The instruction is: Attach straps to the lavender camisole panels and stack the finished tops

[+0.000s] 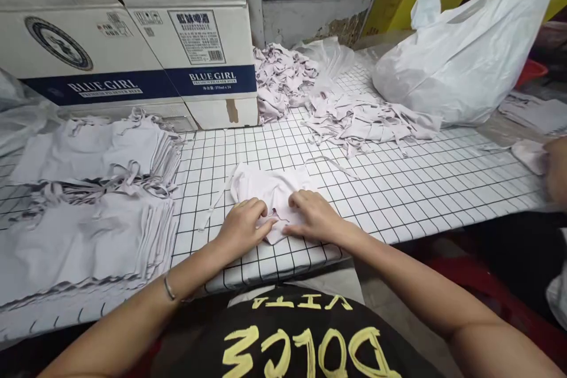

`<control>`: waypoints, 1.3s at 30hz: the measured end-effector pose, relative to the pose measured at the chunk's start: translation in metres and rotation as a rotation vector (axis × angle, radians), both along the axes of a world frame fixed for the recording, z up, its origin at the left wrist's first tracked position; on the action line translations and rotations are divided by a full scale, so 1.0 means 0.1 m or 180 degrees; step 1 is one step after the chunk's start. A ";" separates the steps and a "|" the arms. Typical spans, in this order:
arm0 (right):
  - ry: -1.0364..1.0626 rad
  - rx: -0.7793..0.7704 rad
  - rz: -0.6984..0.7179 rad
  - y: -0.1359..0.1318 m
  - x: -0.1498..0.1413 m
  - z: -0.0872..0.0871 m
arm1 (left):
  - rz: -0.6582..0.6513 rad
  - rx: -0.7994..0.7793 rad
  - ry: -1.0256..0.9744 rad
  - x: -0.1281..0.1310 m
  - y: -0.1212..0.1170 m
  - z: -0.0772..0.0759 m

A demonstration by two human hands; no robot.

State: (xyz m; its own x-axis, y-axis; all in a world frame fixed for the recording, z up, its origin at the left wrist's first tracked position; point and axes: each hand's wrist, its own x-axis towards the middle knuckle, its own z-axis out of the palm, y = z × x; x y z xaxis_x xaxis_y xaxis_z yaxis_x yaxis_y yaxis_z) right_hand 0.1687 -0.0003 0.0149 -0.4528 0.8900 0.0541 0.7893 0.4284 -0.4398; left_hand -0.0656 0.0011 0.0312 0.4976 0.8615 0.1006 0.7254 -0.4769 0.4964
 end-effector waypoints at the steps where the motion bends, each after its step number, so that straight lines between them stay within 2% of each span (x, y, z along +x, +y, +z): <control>1: -0.0065 0.0186 -0.0019 -0.04 -0.11 -0.08 | 0.0008 0.0092 0.0007 0.02 -0.12 -0.05; 4: -0.0272 0.0549 0.0235 0.09 -0.35 -0.21 | -0.0007 0.0130 -0.0088 0.07 -0.30 -0.14; 6: -0.0327 0.0707 0.0340 0.26 -0.43 -0.14 | -0.0301 0.0032 -0.0121 0.14 -0.36 -0.17; 7: -0.0274 0.0803 0.0253 0.35 -0.43 -0.07 | -0.0461 -0.0001 -0.0083 0.18 -0.38 -0.18; 9: 0.0000 0.1064 -0.0143 0.51 -0.38 0.16 | -0.0606 -0.0017 0.0085 0.26 -0.41 -0.20; 11: 0.0283 0.1426 -0.0593 0.65 -0.23 0.46 | -0.0500 -0.0013 0.0216 0.30 -0.39 -0.23; 13: 0.0398 0.1801 -0.1005 0.78 -0.01 0.77 | -0.0366 -0.0052 0.0175 0.27 -0.32 -0.23; 15: 0.0317 0.1962 -0.1318 0.88 0.25 1.04 | -0.0414 -0.0149 0.0118 0.17 -0.20 -0.18; 17: 0.0104 0.1746 -0.1552 0.94 0.51 1.22 | -0.0538 -0.0270 0.0078 0.03 -0.05 -0.06; 19: -0.0227 0.1166 -0.1694 0.94 0.73 1.29 | -0.0531 -0.0491 -0.0045 -0.10 0.09 0.12; 22: -0.0650 0.0214 -0.1672 0.88 0.91 1.24 | -0.0460 -0.1239 -0.0343 -0.20 0.24 0.46; 24: -0.0744 -0.0083 -0.1595 0.83 0.91 1.17 | -0.0535 -0.1602 -0.0517 -0.19 0.30 0.67; 26: -0.0374 -0.0145 -0.1262 0.77 0.82 1.13 | -0.0725 -0.1679 -0.0785 -0.14 0.35 0.87; 28: 0.0521 -0.0416 -0.0405 0.73 0.66 1.13 | -0.1004 -0.1781 -0.1081 -0.08 0.41 1.06; 30: 0.1341 -0.1108 0.0726 0.71 0.46 1.16 | -0.1157 -0.1901 -0.1310 -0.07 0.49 1.23; 32: 0.1555 -0.1899 0.1452 0.72 0.25 1.19 | -0.1162 -0.1887 -0.1350 -0.09 0.59 1.38; 34: 0.1510 -0.2257 0.1577 0.73 0.07 1.24 | -0.1186 -0.1727 -0.1139 -0.11 0.68 1.48; 36: 0.1595 -0.2169 0.1399 0.75 -0.07 1.32 | -0.1308 -0.1538 -0.0918 -0.08 0.72 1.53; 39: 0.1695 -0.1948 0.1184 0.76 -0.18 1.50 | -0.1456 -0.1566 -0.1083 0.02 0.74 1.52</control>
State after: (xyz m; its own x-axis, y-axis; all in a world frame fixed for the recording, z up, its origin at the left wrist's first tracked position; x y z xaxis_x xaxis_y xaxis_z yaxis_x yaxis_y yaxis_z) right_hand 0.1504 0.0755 0.1653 -0.7686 0.6324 -0.0967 0.2719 0.1860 -0.9442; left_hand -0.0636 0.0747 0.1835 0.8268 0.5616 -0.0304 0.2766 -0.3591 0.8914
